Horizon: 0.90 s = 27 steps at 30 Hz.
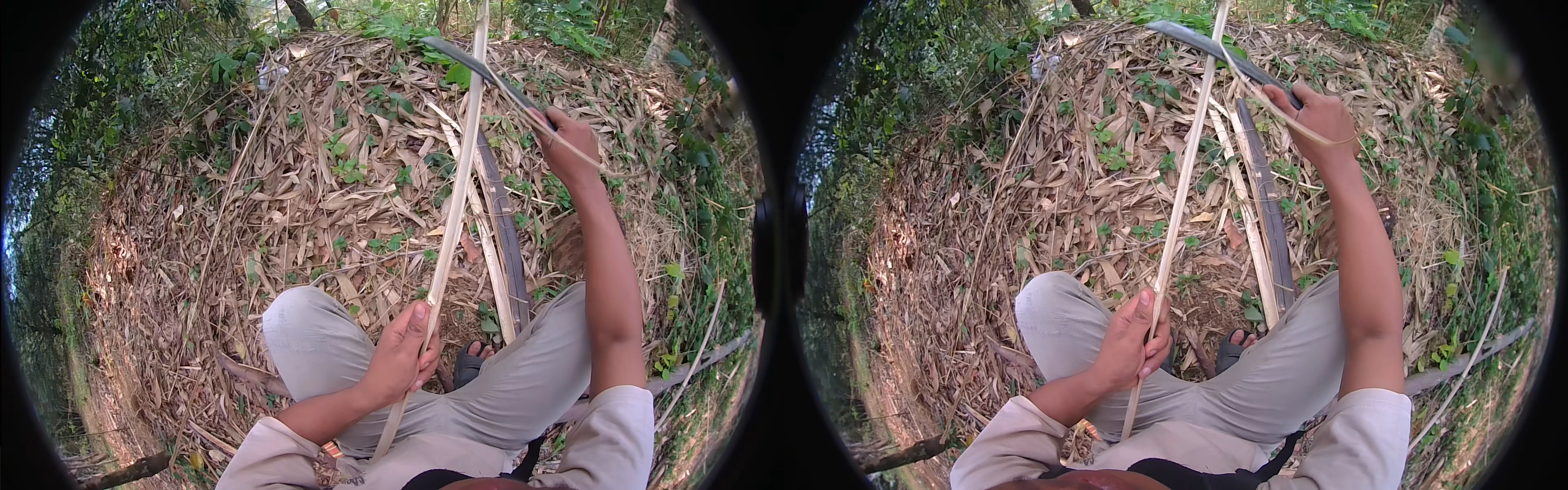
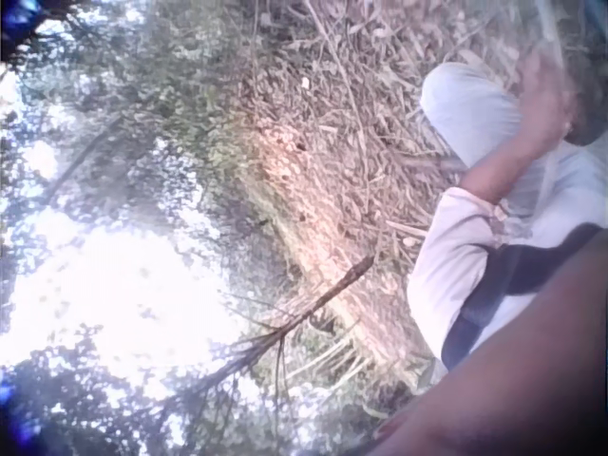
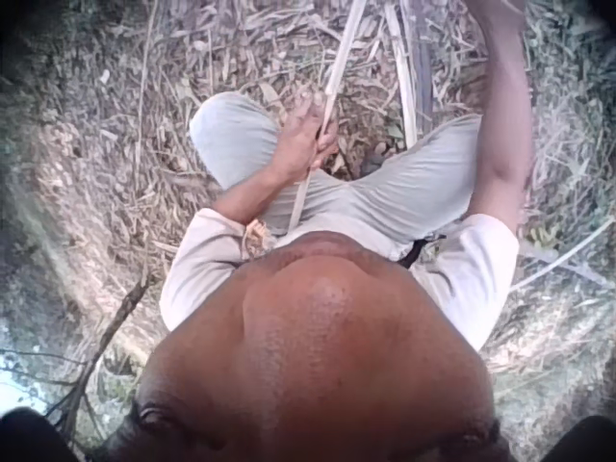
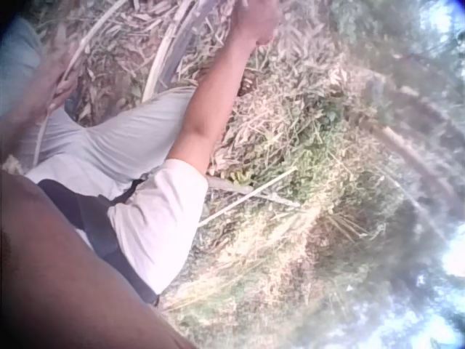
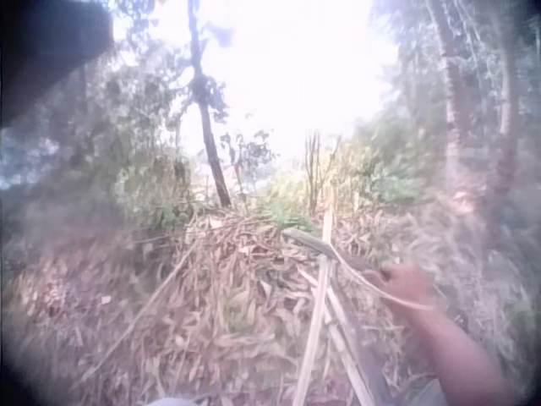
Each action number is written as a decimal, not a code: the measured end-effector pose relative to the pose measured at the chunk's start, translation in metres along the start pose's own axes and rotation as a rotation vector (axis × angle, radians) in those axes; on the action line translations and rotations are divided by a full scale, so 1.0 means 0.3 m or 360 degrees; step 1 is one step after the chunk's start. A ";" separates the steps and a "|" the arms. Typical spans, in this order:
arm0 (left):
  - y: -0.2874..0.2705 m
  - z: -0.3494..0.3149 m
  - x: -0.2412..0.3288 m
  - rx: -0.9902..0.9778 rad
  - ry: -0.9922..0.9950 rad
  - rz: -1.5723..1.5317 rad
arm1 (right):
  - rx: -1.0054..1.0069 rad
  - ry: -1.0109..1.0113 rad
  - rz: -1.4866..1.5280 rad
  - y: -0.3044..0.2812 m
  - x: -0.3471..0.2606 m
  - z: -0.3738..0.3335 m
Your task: The person sits on the ground and uses a large knife to shave and split a long piece of bamboo. They repeatedly scrape the surface to remove the outer layer and then split the bamboo into thinner strips.
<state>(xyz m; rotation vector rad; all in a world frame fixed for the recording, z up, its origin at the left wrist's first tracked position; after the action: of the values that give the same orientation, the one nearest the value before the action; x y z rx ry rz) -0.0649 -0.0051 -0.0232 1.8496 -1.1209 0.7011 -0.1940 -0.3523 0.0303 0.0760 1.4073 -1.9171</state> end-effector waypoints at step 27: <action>0.038 0.076 -0.115 -0.0145 -0.0471 -0.0116 | -0.0355 0.0373 -0.0067 0.119 0.272 0.004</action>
<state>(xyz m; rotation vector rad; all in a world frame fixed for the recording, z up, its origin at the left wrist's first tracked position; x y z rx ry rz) -0.0895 -0.0131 -0.0573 1.9472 -1.2427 0.3352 -0.2313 -0.4004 -0.0347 0.1694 1.7838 -1.8172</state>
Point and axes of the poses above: each hand's wrist, its own z-axis towards the middle knuckle, its own y-axis out of the palm, x = y × z, the point moved 6 cm from there along z, towards the middle knuckle, and after that the axes turned 8 degrees about z, right-handed, at the moved point
